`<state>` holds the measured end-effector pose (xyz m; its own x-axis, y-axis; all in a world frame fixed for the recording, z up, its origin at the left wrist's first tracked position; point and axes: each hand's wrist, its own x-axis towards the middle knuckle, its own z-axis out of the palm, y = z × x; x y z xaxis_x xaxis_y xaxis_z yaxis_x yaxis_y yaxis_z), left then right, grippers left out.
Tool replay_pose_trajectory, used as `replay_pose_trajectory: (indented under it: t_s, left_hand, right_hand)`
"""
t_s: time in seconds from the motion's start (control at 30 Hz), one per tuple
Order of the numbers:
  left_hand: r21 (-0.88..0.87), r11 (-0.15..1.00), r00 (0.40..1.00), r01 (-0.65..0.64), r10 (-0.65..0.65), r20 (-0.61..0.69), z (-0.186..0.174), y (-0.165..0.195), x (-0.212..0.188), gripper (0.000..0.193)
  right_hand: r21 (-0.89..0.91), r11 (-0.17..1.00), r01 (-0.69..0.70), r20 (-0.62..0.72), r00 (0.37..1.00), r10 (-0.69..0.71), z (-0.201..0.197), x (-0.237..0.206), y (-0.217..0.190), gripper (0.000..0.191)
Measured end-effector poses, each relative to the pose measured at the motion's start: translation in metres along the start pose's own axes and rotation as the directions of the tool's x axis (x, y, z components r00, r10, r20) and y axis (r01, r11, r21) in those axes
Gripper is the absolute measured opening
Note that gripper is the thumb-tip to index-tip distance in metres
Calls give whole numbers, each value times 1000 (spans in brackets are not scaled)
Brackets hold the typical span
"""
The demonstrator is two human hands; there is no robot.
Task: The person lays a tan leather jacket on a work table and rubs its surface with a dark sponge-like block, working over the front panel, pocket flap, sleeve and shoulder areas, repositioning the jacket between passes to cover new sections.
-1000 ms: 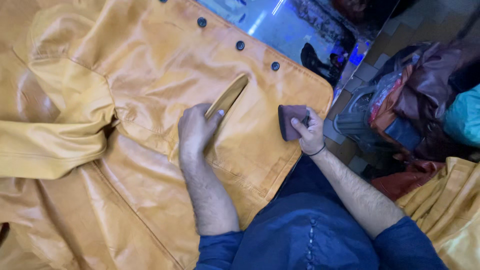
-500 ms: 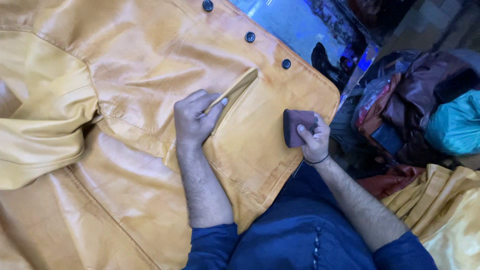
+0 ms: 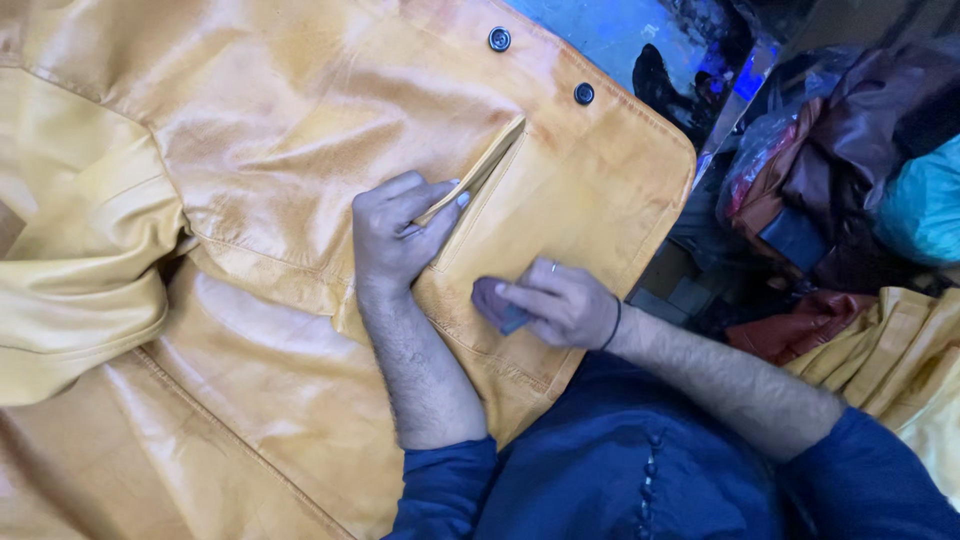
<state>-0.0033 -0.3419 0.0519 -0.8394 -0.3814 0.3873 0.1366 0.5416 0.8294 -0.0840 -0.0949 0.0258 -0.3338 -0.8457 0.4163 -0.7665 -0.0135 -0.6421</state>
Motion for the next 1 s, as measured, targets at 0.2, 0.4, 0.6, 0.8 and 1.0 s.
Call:
replay_pose_trajectory:
  t_s: [0.2, 0.4, 0.6, 0.8, 1.0]
  left_hand:
    - [56, 996, 998, -69, 70, -8, -2, 3, 2, 19]
    - [64, 995, 997, -75, 75, 12, -2, 3, 2, 19]
    - [50, 996, 997, -79, 79, 2, 2, 3, 2, 19]
    - [55, 998, 999, -42, 42, 18, 4, 1, 1, 20]
    - [57, 998, 999, -36, 36, 16, 8, -3, 1, 19]
  right_hand:
    - [-95, 992, -87, -103, 992, 77, 9, 10, 13, 52]
    - [-141, 955, -261, -242, 944, 223, 17, 15, 7, 40]
    - [-104, 980, -172, -185, 971, 151, 17, 29, 11, 37]
    - [-98, 995, 23, -81, 996, -31, 28, 13, 22, 55]
    - [-62, 994, 93, 19, 996, -92, 25, 11, 34, 54]
